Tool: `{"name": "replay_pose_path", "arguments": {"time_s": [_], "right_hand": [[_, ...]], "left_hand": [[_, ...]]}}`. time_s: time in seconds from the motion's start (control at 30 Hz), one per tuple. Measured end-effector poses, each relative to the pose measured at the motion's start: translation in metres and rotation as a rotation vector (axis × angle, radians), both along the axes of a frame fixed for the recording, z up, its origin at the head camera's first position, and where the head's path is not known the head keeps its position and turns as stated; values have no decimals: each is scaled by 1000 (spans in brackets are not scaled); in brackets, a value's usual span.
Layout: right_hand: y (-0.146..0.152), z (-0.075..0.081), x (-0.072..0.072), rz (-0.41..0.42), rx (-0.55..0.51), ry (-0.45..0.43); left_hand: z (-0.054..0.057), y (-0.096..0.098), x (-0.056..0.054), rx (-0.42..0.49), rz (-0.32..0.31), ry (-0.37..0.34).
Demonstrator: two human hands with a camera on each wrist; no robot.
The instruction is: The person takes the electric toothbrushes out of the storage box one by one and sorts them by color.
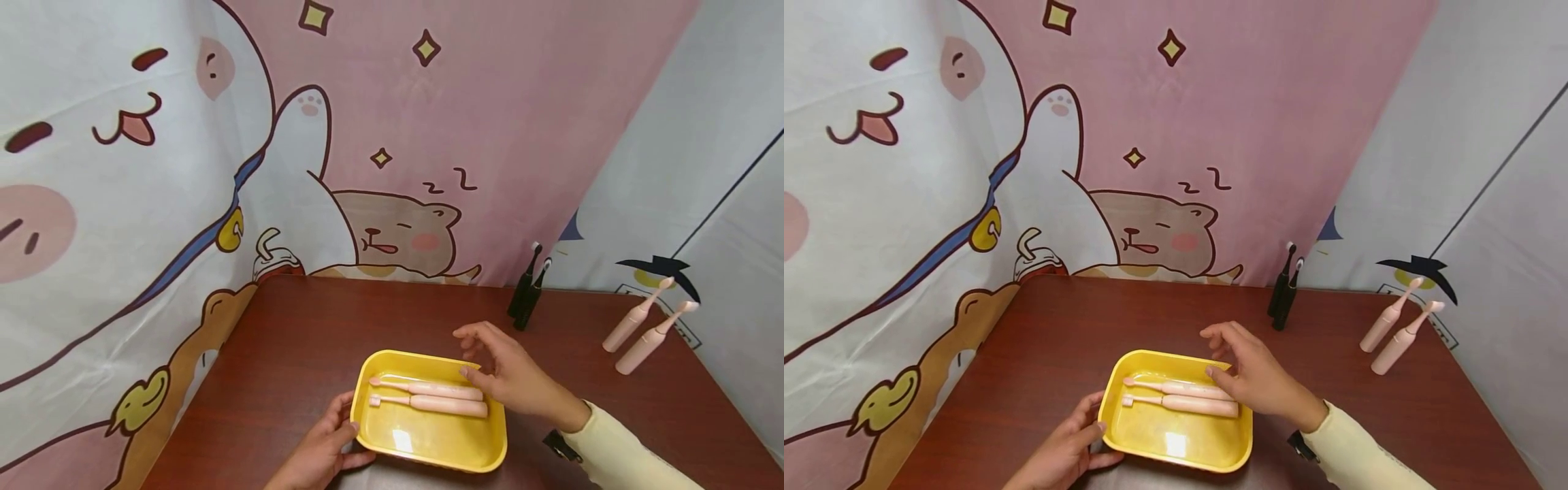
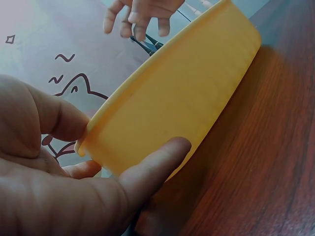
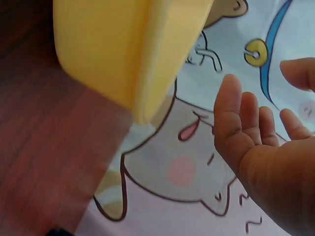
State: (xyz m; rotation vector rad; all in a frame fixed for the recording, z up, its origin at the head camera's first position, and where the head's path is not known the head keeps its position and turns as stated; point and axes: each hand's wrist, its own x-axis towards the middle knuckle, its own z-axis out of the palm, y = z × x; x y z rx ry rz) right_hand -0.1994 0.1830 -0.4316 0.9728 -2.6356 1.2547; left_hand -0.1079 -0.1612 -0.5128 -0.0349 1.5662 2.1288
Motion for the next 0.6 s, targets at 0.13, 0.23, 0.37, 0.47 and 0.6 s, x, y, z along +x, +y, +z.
{"name": "replay_pose_path", "arguments": {"time_s": [0.13,0.23,0.37,0.47,0.6], "right_hand": [[-13,-5,-2,71,21,-56],[-19,-7,-3,92,54,-88],[-27,-9,-5,116,111,-97],[-33,-11,-7,143,160,-71],[-38,-13,-9,191,224,-54]], "left_hand": [[-1,0,0,2,-3,10],[-3,-1,0,-3,-2,13],[-4,-1,0,-13,5,9],[-5,-1,-1,-14,4,5],[-5,0,-1,-9,-2,6]]}}
